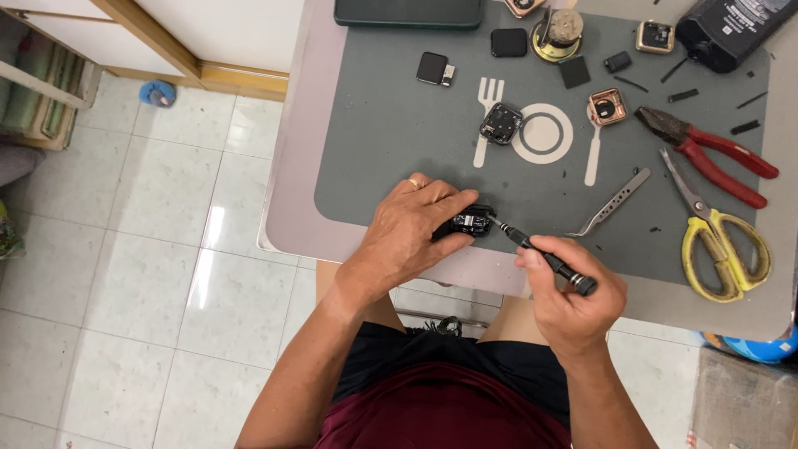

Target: The person works on a small black electronic device on a gray mat, using a screwdriver to remove screws and a metal pick to pry open the casing. They also use scissors to cut a small black strip and tweezers to handle internal components.

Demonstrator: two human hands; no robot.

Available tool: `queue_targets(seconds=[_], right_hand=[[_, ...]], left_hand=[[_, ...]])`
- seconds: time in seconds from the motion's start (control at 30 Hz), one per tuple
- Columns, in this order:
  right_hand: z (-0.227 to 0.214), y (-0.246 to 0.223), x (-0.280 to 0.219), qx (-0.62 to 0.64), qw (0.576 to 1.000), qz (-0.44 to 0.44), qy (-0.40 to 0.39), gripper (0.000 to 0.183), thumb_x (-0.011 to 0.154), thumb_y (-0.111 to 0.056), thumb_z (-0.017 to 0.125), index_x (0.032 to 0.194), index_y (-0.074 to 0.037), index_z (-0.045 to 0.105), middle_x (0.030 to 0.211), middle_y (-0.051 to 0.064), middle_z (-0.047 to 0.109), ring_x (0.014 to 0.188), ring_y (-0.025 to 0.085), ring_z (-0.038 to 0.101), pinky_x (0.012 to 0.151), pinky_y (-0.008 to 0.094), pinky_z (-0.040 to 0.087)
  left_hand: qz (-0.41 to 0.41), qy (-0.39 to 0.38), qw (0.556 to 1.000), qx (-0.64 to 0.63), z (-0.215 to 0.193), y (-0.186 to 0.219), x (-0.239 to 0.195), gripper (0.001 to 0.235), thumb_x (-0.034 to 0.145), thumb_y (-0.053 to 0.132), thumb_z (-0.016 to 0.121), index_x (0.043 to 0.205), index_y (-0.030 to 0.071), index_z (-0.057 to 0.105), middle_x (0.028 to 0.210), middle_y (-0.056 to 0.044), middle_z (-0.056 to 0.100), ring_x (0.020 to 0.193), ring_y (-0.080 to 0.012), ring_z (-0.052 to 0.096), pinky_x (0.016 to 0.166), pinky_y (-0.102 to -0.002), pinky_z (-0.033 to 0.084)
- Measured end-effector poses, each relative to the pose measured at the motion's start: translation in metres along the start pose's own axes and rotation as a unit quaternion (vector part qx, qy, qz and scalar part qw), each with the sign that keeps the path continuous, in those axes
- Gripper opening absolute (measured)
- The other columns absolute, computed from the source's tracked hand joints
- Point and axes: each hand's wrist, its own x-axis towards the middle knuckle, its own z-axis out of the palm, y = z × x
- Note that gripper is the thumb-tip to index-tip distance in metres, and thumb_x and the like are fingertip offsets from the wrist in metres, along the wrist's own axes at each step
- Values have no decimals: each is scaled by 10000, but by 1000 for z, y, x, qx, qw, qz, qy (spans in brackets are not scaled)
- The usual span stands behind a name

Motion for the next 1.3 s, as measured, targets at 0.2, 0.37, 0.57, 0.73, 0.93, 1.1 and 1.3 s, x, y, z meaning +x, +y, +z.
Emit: queue_targets(seconds=[0.2, 0.37, 0.57, 0.73, 0.93, 1.1, 1.3], right_hand=[[2, -1, -1, -87, 996, -30, -21, 59, 911, 35, 777, 967, 54, 774, 746, 176, 715, 647, 317, 715, 614, 376, 568], [5, -4, 5, -47, 998, 24, -16, 42, 944, 50, 721, 971, 71, 744, 739, 200, 715, 651, 287, 717, 619, 382, 569], [7, 2, 0, 44, 990, 135, 14, 87, 1001, 20, 644, 996, 91, 693, 758, 241, 711, 671, 254, 727, 663, 353, 584], [6, 7, 1, 75, 984, 162, 23, 102, 1014, 9, 632, 1023, 100, 676, 767, 255, 708, 686, 259, 729, 683, 356, 591], [6, 11, 0, 112, 976, 188, 15, 125, 1001, 2, 629, 1042, 112, 673, 766, 271, 706, 678, 265, 723, 694, 373, 604], [5, 16, -1, 134, 973, 188, 16, 139, 1003, -10, 633, 1048, 116, 669, 771, 285, 705, 667, 275, 725, 705, 384, 610], [7, -2, 3, 22, 995, 93, 26, 77, 964, 49, 661, 974, 113, 703, 720, 273, 697, 624, 294, 731, 608, 358, 582]], left_hand=[[-3, 0, 1000, 4, 1, 0, 0, 516, 766, 214, 905, 1243, 119, 731, 980, -38, 702, 962, -246, 623, 915, -353, 503], [-9, -1, 1000, -4, 0, 1, 0, 517, 767, 205, 906, 1249, 131, 733, 974, -40, 702, 957, -248, 621, 908, -358, 501], [-14, 3, 1000, -7, 0, 1, 0, 510, 766, 217, 909, 1239, 134, 736, 971, -38, 704, 956, -242, 625, 901, -352, 503], [-15, -1, 1000, -7, 0, 2, 1, 513, 768, 222, 909, 1242, 128, 736, 978, -42, 709, 960, -246, 627, 903, -354, 504], [-14, 9, 1000, -22, -4, 5, 4, 423, 828, 223, 868, 1218, 118, 743, 973, -63, 719, 958, -264, 649, 890, -370, 516], [-17, 8, 1000, -19, -4, 6, 4, 425, 832, 220, 860, 1231, 131, 740, 996, -72, 720, 967, -281, 658, 895, -386, 523], [-11, 13, 1000, -17, -3, 4, 4, 420, 815, 201, 872, 1209, 122, 748, 997, -83, 725, 951, -294, 658, 873, -394, 527]])
